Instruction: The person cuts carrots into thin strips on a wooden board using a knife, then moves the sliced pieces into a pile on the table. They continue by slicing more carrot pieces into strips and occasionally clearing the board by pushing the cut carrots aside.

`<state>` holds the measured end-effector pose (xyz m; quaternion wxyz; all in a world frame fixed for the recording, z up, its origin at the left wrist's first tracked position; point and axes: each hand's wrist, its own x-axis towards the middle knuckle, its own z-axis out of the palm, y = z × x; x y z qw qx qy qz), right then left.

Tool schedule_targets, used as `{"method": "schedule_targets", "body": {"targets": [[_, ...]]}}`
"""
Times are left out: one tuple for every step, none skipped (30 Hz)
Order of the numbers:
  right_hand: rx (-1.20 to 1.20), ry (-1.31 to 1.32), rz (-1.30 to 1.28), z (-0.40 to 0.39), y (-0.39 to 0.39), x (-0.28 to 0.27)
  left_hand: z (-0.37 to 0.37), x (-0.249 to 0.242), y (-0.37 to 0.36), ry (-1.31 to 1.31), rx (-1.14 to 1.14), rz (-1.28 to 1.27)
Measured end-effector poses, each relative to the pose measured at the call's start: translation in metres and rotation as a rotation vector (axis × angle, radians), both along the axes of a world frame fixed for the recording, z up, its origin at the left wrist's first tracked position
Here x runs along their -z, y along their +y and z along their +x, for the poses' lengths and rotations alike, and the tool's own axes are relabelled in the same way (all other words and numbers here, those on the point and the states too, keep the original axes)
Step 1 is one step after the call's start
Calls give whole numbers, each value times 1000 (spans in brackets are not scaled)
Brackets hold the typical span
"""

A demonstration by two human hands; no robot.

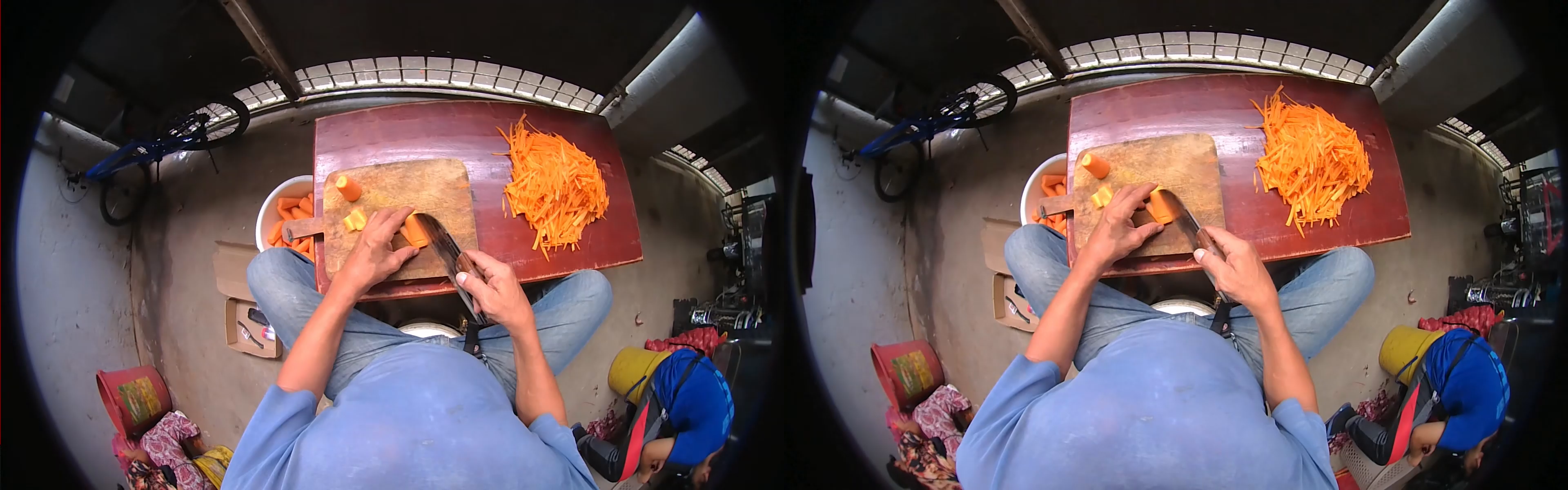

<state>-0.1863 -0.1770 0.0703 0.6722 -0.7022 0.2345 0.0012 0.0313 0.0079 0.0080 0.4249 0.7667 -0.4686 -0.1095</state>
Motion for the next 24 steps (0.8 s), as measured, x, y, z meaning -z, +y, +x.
{"method": "schedule_targets", "body": {"targets": [[-28,3,68,2,0,-1,-1,1,0,-1,-5,-1],[-39,-1,38,3,2,-2,-1,3,0,-1,-11,-3],[-50,-6,8,4,5,-2,-2,3,0,0,-17,-5],[-60,-11,-22,4,8,-3,-2,4,1,12,-14,5],[-52,-57,-56,2,9,1,-2,4,2,23,-11,14],[-41,-104,-90,1,11,3,-2,0,2,33,-5,23],[-29,-150,-124,0,12,5,-1,-4,1,80,-8,40],[4,-110,-107,-2,11,6,-1,-7,0,129,-9,56],[39,-69,-90,-2,9,-2,0,-11,-1,179,-7,74],[77,-28,-75,-3,8,-7,2,-13,-3,175,3,88],[86,-22,-120,-3,6,-5,5,-15,-6,168,14,100],[94,-18,-166,-3,4,-3,9,-17,-8,158,23,111],[99,-16,-212,-2,1,0,11,-18,-10,135,49,111],[103,-31,-233,-2,1,1,12,-18,-10,113,73,114],[87,-34,-225,-3,0,2,13,-20,-10,91,96,118],[71,-36,-215,-5,-2,4,13,-22,-10,64,99,146],[57,-37,-206,-6,-2,6,13,-23,-10,39,103,174],[36,-60,-191,-7,-1,10,12,-26,-9,13,109,201],[15,-82,-177,-8,0,14,10,-27,-8,8,95,212],[-6,-106,-165,-8,0,17,7,-28,-5,1,81,221],[-9,-110,-172,-8,-1,18,4,-28,-2,-6,66,231],[-12,-113,-179,-9,-2,19,0,-28,0,10,36,229],[-16,-118,-185,-9,-3,19,-3,-28,3,25,7,228],[8,-104,-191,-7,-3,17,-5,-27,4,41,-23,227]]}}
